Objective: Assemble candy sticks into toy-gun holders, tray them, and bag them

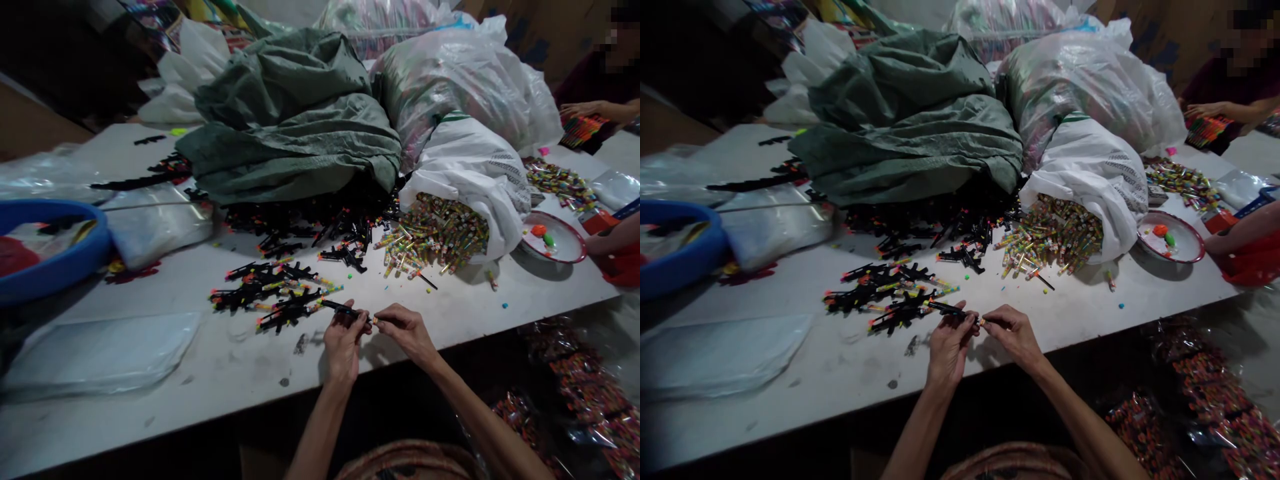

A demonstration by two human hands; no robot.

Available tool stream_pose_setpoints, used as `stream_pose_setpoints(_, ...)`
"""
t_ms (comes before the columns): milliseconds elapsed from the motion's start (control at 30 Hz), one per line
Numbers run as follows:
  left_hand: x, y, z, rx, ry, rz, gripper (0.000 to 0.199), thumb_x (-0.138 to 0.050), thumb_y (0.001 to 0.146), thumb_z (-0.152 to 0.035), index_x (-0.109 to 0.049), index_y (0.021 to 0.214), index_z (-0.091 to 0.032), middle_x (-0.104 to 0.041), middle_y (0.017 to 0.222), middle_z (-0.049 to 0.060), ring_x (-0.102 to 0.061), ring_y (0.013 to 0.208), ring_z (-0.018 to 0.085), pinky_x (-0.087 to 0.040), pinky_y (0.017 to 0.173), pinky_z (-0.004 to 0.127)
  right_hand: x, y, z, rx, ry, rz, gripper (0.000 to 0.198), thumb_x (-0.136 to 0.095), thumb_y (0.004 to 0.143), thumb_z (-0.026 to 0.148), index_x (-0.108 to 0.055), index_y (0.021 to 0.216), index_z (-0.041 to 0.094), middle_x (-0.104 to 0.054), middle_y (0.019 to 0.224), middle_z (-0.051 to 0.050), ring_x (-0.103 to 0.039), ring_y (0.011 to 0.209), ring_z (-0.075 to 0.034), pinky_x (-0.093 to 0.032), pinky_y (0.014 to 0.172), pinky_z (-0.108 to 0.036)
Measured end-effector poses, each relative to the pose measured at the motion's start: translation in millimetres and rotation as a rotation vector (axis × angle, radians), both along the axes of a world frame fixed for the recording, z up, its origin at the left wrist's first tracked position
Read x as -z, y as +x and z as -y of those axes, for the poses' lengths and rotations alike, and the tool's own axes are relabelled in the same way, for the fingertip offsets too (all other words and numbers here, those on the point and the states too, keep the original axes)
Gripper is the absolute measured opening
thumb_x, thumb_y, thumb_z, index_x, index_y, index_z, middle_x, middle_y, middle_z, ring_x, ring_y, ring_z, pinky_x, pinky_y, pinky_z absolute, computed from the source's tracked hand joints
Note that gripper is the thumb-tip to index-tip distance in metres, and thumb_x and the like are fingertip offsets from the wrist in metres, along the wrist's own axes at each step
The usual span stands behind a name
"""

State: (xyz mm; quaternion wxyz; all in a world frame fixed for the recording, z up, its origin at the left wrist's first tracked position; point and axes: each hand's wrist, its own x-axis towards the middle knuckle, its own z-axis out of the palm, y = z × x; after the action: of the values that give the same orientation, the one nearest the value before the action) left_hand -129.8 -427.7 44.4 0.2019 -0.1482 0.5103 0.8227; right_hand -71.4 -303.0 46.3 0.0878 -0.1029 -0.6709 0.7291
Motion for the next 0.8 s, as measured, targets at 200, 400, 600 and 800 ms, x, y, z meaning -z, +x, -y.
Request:
stream_pose_setpoints(200,-3.9,3.8,-1.5,-0.044,-0.049,-0.068,0.062,-0.083,0.054,-0.023,-0.056,0.109,-0.014,-0.064,0.075,-0.001,-0.057,0.053,0.008,-0.045,0.055,0.021,-2.2,2.2,2.8,0.008,0.193,-0.118,0.014,-0.063,0.082,0.025,-0.072,0.091,0.022,-0.064,0.081,-0.004,-0.059,0.075,-0.015,-0.047,0.067,-0.026)
stream_pose_setpoints(400,1.5,1.3,5.2,-0.050,-0.071,-0.090,0.063,-0.084,0.052,-0.026,-0.058,0.108,-0.014,-0.065,0.074,0.001,-0.056,0.055,0.008,-0.044,0.055,0.021,10.2,3.8,14.2,0.021,0.504,-0.232,0.023,-0.050,0.089,0.022,-0.068,0.105,0.021,-0.062,0.090,-0.008,-0.059,0.081,-0.016,-0.049,0.071,-0.028)
stream_pose_setpoints(600,2.7,-3.0,27.7,-0.079,-0.100,-0.053,0.060,-0.085,0.049,-0.025,-0.062,0.104,-0.015,-0.067,0.076,0.001,-0.057,0.056,0.008,-0.046,0.056,0.019,14.3,-17.1,28.3,-0.151,0.548,-0.251,0.022,-0.049,0.090,0.024,-0.069,0.098,0.020,-0.061,0.084,-0.006,-0.058,0.075,-0.014,-0.047,0.067,-0.024)
stream_pose_setpoints(800,0.7,-21.5,44.8,-0.160,-0.089,-0.059,0.048,-0.081,0.053,-0.022,-0.062,0.098,-0.016,-0.067,0.079,0.000,-0.058,0.059,0.007,-0.049,0.058,0.018,11.2,-37.3,17.9,-0.190,0.670,-0.202,0.024,-0.052,0.088,0.026,-0.065,0.108,0.019,-0.063,0.087,-0.006,-0.059,0.076,-0.014,-0.046,0.069,-0.023)
